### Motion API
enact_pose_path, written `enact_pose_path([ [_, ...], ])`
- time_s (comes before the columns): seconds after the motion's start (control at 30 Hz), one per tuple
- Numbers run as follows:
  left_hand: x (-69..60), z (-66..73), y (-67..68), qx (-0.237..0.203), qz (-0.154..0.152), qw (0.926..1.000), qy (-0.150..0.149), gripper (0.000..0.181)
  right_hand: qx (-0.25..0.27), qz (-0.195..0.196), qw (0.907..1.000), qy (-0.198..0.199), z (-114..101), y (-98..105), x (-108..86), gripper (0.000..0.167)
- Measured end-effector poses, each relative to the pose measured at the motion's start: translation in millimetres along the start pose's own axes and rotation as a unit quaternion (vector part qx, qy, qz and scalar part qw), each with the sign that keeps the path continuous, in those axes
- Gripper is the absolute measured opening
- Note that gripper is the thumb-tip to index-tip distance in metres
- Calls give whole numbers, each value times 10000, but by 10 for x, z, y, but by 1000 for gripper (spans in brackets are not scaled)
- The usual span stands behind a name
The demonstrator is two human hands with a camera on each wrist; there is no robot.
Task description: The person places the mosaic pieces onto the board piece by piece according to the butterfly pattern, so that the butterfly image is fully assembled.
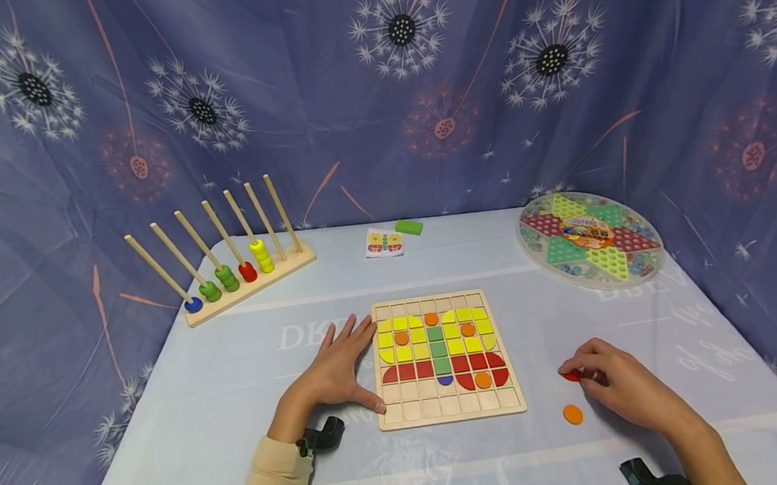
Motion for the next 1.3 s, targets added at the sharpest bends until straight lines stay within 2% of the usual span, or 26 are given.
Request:
enact_pose_path([
  [0.2, 1, 10, 8, 15, 2, 10000, 0, 143, -51, 59, 9999, 105, -13, -9, 11, 35],
  [0.37, -7, 13, 8, -20, 24, 10000, -32, 143, -121, -7, 9999, -2, -24, -19, 28, 32],
  [0.47, -11, 10, 5, -58, 32, 10000, -38, 143, -180, 34, 9998, -40, -19, -27, 33, 26],
  [0.73, -1, 0, 3, -21, 24, 10000, -63, 143, -393, 18, 9991, 145, -52, -65, 85, 19],
  [1.03, -3, -2, 10, 42, 3, 9999, -136, 142, -265, 10, 9983, 523, -323, -62, 276, 19],
  [1.3, -5, -2, 13, 20, -7, 9999, -143, 142, -249, -25, 9958, 876, -629, -186, 459, 21],
])
Point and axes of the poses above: each hand's wrist, its own x-axis towards the middle knuckle, its own y-axis out of the back of the hand, z = x × y, the point moved 1 cm from there along x, towards the middle knuckle, and after that the axes turned 8 degrees about -x, right-handed, at the moved point
